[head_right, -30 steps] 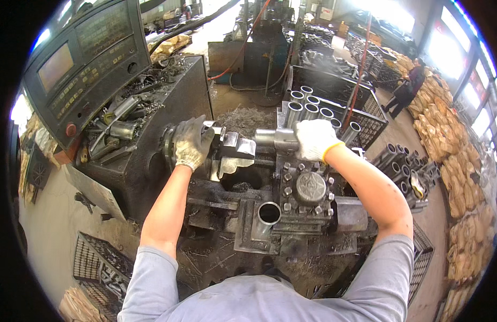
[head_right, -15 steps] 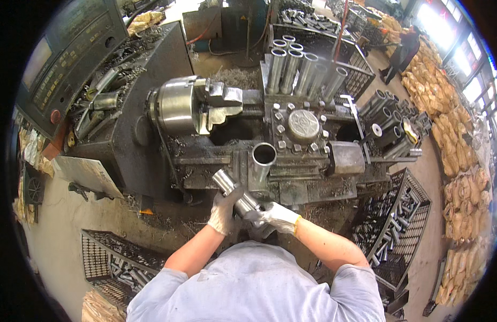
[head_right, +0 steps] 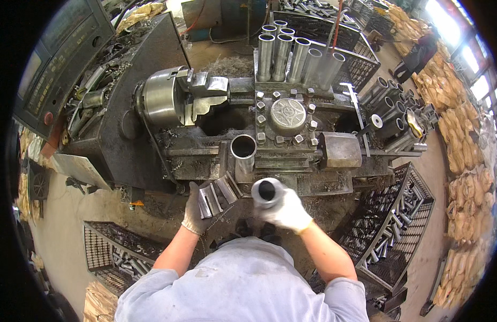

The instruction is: The person repeatedly picks up cylindrical metal parts from a wire basket, places them into a machine fixture, and then removes them to return to the basket. This cycle continues throughout the clip without visible machining or finishing.

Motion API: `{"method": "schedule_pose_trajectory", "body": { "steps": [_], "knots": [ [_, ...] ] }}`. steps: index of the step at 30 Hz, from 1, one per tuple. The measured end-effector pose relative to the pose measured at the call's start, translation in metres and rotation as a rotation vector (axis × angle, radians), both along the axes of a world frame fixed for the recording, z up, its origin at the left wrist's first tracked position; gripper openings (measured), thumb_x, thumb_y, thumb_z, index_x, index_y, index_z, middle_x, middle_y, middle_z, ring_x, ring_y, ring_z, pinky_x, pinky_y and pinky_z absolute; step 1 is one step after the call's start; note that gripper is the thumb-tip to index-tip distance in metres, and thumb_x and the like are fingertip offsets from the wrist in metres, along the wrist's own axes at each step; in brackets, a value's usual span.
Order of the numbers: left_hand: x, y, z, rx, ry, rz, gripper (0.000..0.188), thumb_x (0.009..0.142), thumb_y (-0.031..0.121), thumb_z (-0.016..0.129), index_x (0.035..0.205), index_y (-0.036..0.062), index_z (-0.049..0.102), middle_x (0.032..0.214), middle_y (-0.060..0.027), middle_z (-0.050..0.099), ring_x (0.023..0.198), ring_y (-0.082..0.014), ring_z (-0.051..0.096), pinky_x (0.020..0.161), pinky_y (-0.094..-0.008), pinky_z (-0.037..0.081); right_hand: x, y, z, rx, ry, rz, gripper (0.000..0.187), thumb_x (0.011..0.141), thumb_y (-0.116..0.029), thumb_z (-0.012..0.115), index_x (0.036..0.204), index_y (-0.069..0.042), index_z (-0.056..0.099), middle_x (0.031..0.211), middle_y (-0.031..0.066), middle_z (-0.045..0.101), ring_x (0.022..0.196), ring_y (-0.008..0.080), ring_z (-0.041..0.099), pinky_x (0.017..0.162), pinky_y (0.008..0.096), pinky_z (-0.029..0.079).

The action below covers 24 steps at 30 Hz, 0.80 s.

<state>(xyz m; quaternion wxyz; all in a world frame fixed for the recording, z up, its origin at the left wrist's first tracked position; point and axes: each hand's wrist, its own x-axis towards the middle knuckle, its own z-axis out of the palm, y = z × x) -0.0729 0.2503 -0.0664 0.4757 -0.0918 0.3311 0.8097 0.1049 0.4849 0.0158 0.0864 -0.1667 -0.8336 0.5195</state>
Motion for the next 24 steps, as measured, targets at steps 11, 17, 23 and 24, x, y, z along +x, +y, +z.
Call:
{"method": "schedule_pose_trajectory", "body": {
  "steps": [11,17,23,24],
  "knots": [
    [-0.015,0.007,0.033,0.016,-0.017,0.031,0.068,0.110,0.064,0.044,0.141,0.0051,0.059,0.117,-0.0156,0.075,0.095,-0.0306,0.077,0.086,-0.0470,0.066,0.041,0.022,0.031,0.749,-0.853,-0.030,0.052,0.084,-0.026,0.081,0.130,-0.006,0.066,0.091,0.0179,0.078,0.084,0.0362,0.078,0.079,0.0451,0.064],
    [-0.018,0.002,0.044,-0.034,0.035,-0.030,0.057,0.112,0.056,0.050,0.141,0.0074,0.058,0.119,-0.0153,0.074,0.099,-0.0294,0.076,0.089,-0.0472,0.064,-0.064,-0.035,0.059,0.566,-0.002,-0.098,0.039,0.099,-0.023,0.067,0.134,-0.005,0.064,0.066,0.0164,0.070,0.056,0.0368,0.071,0.053,0.0471,0.057],
    [-0.031,0.002,0.041,0.046,-0.048,-0.125,0.060,0.111,0.057,0.052,0.140,0.0057,0.063,0.124,-0.0171,0.074,0.108,-0.0247,0.074,0.093,-0.0402,0.062,-0.084,-0.045,0.047,0.840,-0.100,0.492,0.017,0.097,-0.019,0.060,0.103,-0.006,0.071,0.074,0.0169,0.070,0.068,0.0381,0.074,0.059,0.0492,0.060],
    [-0.034,0.000,0.038,0.062,0.006,-0.189,0.066,0.107,0.063,0.055,0.135,0.0043,0.067,0.115,-0.0147,0.077,0.102,-0.0231,0.075,0.091,-0.0381,0.063,-0.069,-0.057,0.044,0.822,-0.113,0.529,0.019,0.095,-0.019,0.060,0.102,-0.009,0.074,0.077,0.0167,0.071,0.074,0.0385,0.075,0.064,0.0491,0.061]
  ]
}}
